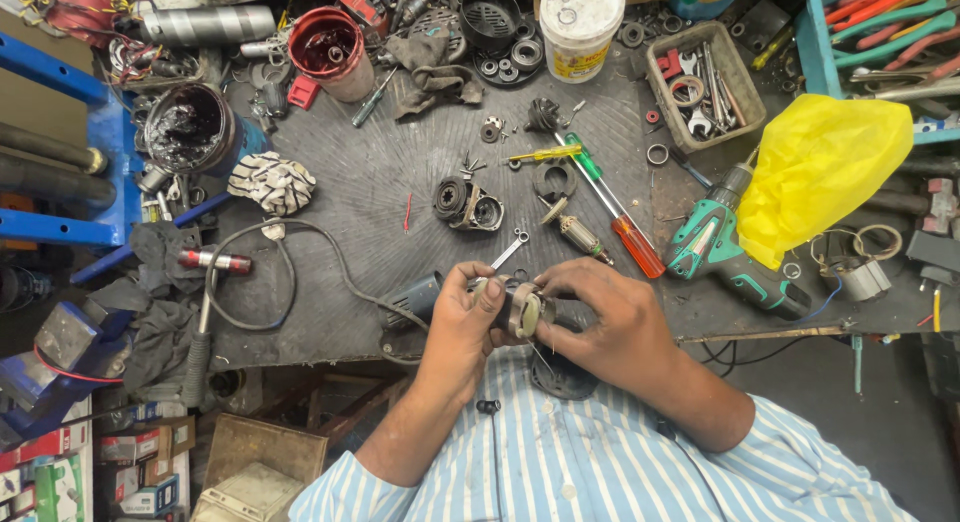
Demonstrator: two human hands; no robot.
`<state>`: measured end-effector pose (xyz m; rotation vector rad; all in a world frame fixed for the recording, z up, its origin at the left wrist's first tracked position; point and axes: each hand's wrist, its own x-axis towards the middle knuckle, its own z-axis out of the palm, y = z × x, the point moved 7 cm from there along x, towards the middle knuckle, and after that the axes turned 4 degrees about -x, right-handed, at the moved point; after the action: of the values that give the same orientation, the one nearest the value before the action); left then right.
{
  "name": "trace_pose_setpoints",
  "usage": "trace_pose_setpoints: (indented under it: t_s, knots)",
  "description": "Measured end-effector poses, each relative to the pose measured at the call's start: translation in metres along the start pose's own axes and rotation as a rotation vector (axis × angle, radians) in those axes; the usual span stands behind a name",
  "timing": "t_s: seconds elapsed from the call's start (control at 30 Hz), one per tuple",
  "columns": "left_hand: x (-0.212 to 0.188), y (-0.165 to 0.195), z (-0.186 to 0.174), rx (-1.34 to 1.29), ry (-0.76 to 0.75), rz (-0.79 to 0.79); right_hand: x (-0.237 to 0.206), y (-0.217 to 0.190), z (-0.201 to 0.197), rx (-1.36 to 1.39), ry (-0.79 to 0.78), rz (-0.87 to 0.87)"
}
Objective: The person disassembles and reassembles small electromechanical components on a cluttered workbench. They use a screwdriver to remove screws, separate housings, and handle internal parts such as a rotor and stator. The person also uses a hammer to tap components and a cloth to wipe parts before reassembly.
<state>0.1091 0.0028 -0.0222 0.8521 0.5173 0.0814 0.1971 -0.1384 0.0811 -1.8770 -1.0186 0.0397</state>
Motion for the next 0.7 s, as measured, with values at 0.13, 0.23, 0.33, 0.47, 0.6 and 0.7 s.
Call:
trace_pose_setpoints:
  t_s: [0.13, 0.23, 0.33, 0.47, 0.6, 0.7]
  knots:
    - [0.0, 0.0, -0.002, -0.04, 0.024, -0.014, 0.0, -0.005, -0.002, -0.064, 0.031, -0.029]
    - [0.0, 0.002, 0.0, -0.055, 0.008, -0.001, 0.004, -0.011, -0.004, -0.108, 0.064, -0.074]
    - [0.0, 0.002, 0.0, -0.057, 0.01, -0.006, 0.005, -0.014, -0.005, -0.122, 0.1, -0.101]
    - [0.0, 0.002, 0.002, -0.071, 0.007, -0.013, 0.004, -0.013, -0.004, -0.121, 0.111, -0.089]
    - [-0.001, 0.001, 0.002, -0.055, 0.016, -0.022, 0.002, -0.008, -0.005, -0.106, 0.109, -0.069]
    - [-0.001, 0.001, 0.003, -0.045, -0.007, -0.004, 0.0, 0.006, 0.0, -0.005, 0.047, 0.077]
